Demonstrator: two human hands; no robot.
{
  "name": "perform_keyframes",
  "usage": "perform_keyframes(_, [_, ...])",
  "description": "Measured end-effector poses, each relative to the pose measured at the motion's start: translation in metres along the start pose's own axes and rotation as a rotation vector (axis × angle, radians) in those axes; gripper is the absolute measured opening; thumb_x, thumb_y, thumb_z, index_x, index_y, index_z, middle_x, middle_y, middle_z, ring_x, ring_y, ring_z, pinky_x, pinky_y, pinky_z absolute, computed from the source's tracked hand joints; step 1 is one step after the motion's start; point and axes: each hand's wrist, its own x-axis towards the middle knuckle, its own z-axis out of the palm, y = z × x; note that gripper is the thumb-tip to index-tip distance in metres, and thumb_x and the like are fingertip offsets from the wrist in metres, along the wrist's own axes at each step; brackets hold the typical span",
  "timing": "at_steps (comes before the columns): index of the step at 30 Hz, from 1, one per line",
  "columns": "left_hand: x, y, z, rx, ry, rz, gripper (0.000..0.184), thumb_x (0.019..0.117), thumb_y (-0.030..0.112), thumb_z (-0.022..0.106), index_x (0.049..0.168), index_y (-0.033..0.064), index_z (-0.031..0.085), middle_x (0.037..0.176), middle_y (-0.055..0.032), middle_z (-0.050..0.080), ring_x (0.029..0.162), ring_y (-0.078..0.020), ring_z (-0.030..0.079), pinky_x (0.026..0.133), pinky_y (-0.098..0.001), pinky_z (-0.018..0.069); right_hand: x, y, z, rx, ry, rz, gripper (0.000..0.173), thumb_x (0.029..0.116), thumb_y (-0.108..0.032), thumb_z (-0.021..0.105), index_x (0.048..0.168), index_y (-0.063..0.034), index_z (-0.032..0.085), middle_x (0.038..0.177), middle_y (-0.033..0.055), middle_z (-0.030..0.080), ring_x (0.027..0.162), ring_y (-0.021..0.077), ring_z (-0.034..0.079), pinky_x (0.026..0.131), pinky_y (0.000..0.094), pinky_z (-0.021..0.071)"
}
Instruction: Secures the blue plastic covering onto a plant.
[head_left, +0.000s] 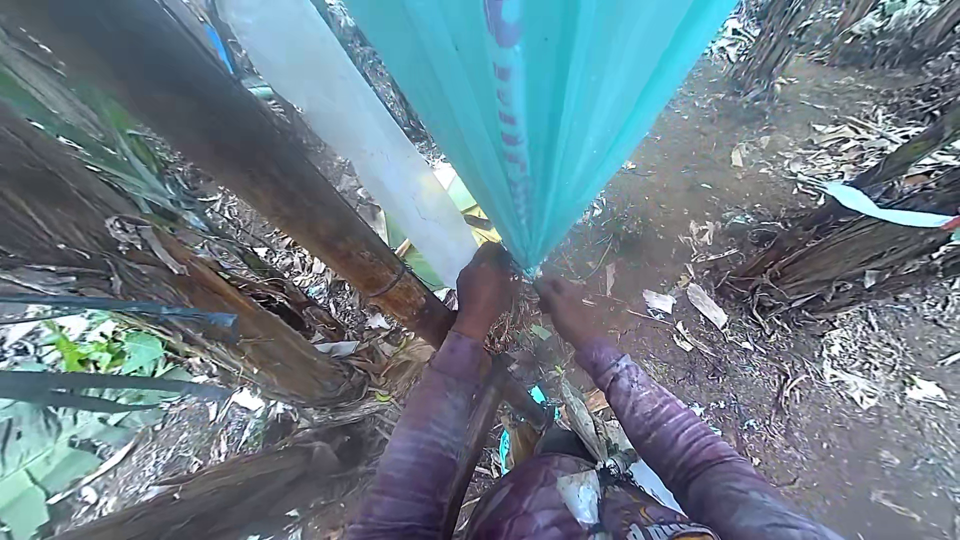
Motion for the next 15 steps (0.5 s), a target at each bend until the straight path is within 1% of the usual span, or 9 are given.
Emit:
perform_keyframes(2, [-0.006, -0.006, 0.004, -0.051, 0.113, -0.023, 0.023, 0.1068, 0.025, 0.053, 0.108, 0.0074, 0.068, 0.098, -0.0099, 0.071, 0.081, -0.0243, 0.07, 0.074, -0.0495, 0.0593, -0.005, -0.023, 0.0, -0.064, -0.065, 0.046, 0.022, 0.1036, -0.026, 0.06, 0.1, -0.0064, 0.068, 0.067, -0.0005, 0.055, 0.056, 0.0084, 0.048, 0.057, 0.0275, 0.0449])
perform_keyframes(3, [-0.011, -0.008, 0.004, -0.063, 0.158, -0.007, 0.023, 0.1053, 0.027, 0.057, 0.105, 0.0076, 0.07, 0.093, -0.0077, 0.07, 0.076, -0.021, 0.069, 0.07, -0.0459, 0.0592, -0.011, -0.035, 0.001, -0.024, -0.103, 0.067, 0.022, 0.1036, -0.026, 0.059, 0.098, -0.0068, 0.068, 0.065, -0.0013, 0.053, 0.055, 0.0076, 0.047, 0.057, 0.0264, 0.0451])
perform_keyframes(6, [-0.032, 0.0, 0.005, -0.062, 0.151, 0.036, 0.025, 0.0997, 0.031, 0.065, 0.098, 0.007, 0.071, 0.078, -0.0055, 0.068, 0.065, -0.0194, 0.065, 0.061, -0.0433, 0.0566, -0.031, -0.07, 0.001, 0.299, -0.169, 0.118, 0.018, 0.1023, -0.021, 0.056, 0.092, -0.0099, 0.066, 0.067, -0.0039, 0.055, 0.057, 0.0051, 0.051, 0.059, 0.0244, 0.0484])
perform_keyframes(8, [-0.045, 0.008, 0.007, -0.068, 0.078, 0.026, 0.026, 0.0979, 0.033, 0.066, 0.095, 0.0075, 0.072, 0.074, -0.0052, 0.067, 0.063, -0.0203, 0.064, 0.06, -0.0446, 0.0557, -0.037, -0.082, 0.004, 0.413, -0.193, 0.102, 0.018, 0.1023, -0.019, 0.056, 0.102, -0.0072, 0.07, 0.072, -0.0018, 0.06, 0.06, 0.0054, 0.054, 0.062, 0.0243, 0.0504])
perform_keyframes(9, [-0.049, 0.011, 0.006, -0.096, 0.016, 0.016, 0.024, 0.0974, 0.032, 0.067, 0.095, 0.0081, 0.072, 0.073, -0.0052, 0.068, 0.063, -0.0202, 0.066, 0.061, -0.0455, 0.0566, -0.038, -0.084, 0.004, 0.398, -0.213, 0.079, 0.021, 0.1023, -0.019, 0.057, 0.109, -0.0058, 0.072, 0.074, -0.0007, 0.062, 0.06, 0.0057, 0.055, 0.062, 0.0243, 0.0508])
perform_keyframes(11, [-0.053, 0.006, 0.004, -0.186, -0.157, 0.009, 0.022, 0.0985, 0.031, 0.065, 0.098, 0.0103, 0.071, 0.075, -0.0034, 0.067, 0.067, -0.0183, 0.065, 0.065, -0.0453, 0.057, -0.035, -0.084, 0.003, 0.234, -0.252, 0.024, 0.025, 0.1028, -0.018, 0.056, 0.118, -0.0057, 0.072, 0.076, 0.0008, 0.064, 0.061, 0.0061, 0.055, 0.061, 0.0244, 0.0506])
perform_keyframes(12, [-0.053, 0.002, 0.002, -0.212, -0.251, 0.026, 0.022, 0.1, 0.033, 0.063, 0.101, 0.0125, 0.072, 0.082, -0.0022, 0.069, 0.072, -0.0166, 0.067, 0.07, -0.0443, 0.0578, -0.034, -0.083, 0.0, 0.108, -0.268, -0.001, 0.027, 0.1036, -0.019, 0.056, 0.122, -0.0071, 0.072, 0.08, 0.002, 0.066, 0.063, 0.0074, 0.056, 0.062, 0.0252, 0.0513])
perform_keyframes(14, [-0.051, -0.004, 0.002, -0.205, -0.381, 0.099, 0.024, 0.1024, 0.033, 0.057, 0.108, 0.0163, 0.074, 0.1, -0.0011, 0.073, 0.091, -0.0145, 0.069, 0.086, -0.0431, 0.0579, -0.034, -0.079, -0.009, -0.135, -0.271, -0.057, 0.028, 0.1055, -0.021, 0.056, 0.125, -0.0111, 0.074, 0.086, 0.0038, 0.07, 0.067, 0.01, 0.058, 0.064, 0.0281, 0.0525])
perform_keyframes(15, [-0.049, -0.004, 0.002, -0.182, -0.389, 0.139, 0.025, 0.1031, 0.032, 0.055, 0.11, 0.0172, 0.074, 0.106, -0.0014, 0.072, 0.098, -0.0146, 0.069, 0.091, -0.043, 0.0569, -0.032, -0.075, -0.013, -0.226, -0.278, -0.103, 0.028, 0.1061, -0.02, 0.054, 0.125, -0.0108, 0.074, 0.089, 0.0037, 0.072, 0.069, 0.0098, 0.061, 0.066, 0.0288, 0.0544])
